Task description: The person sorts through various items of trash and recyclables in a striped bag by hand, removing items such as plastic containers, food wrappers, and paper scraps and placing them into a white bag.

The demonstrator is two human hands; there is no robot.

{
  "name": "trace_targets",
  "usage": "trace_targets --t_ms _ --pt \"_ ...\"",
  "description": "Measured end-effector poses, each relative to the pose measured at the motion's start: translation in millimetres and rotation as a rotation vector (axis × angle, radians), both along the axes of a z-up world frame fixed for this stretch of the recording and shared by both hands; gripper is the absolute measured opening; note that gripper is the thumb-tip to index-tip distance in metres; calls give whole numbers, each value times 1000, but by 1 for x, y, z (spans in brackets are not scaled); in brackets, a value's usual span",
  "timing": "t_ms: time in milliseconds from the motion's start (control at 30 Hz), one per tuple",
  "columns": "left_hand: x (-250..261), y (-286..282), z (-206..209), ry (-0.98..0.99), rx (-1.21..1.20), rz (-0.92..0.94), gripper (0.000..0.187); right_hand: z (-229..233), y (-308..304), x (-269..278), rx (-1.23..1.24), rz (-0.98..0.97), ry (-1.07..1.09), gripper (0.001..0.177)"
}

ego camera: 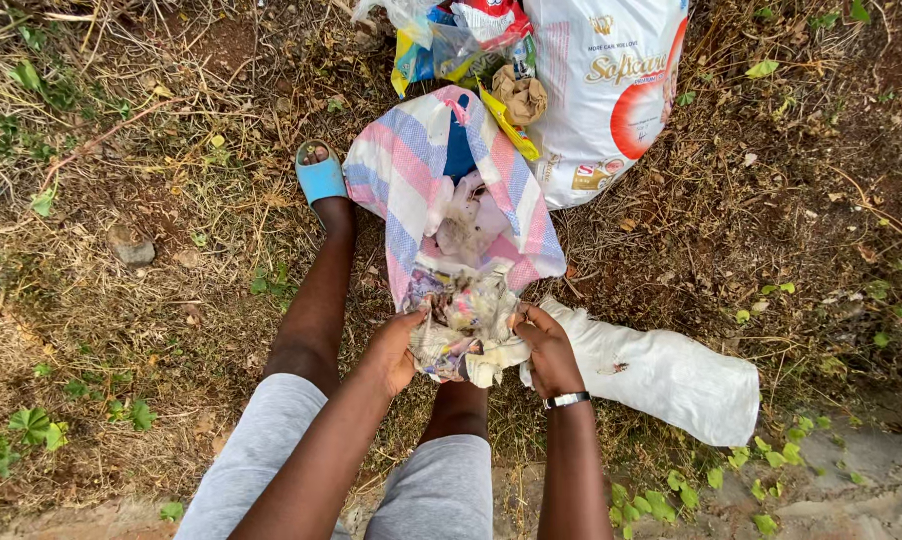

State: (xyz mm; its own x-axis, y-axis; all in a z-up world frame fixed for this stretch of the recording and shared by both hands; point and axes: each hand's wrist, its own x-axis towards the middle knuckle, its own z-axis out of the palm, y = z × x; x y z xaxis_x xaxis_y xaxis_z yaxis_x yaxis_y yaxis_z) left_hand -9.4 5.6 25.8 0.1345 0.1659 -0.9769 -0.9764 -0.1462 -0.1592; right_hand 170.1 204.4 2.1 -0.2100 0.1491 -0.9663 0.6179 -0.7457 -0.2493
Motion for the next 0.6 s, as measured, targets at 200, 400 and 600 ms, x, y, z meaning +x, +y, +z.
trace_targets --t_ms 200,400,600 --pt "23 -13 -29 -59 -218 83 37 -9 -18 5 49 -173 -165 38" --pt "36 -11 -35 -96 -258 315 41 -3 -27 1 -50 -163 -384 23" --pt "53 -33 -48 -82 -317 262 37 6 -19 5 -84 -208 -321 20"
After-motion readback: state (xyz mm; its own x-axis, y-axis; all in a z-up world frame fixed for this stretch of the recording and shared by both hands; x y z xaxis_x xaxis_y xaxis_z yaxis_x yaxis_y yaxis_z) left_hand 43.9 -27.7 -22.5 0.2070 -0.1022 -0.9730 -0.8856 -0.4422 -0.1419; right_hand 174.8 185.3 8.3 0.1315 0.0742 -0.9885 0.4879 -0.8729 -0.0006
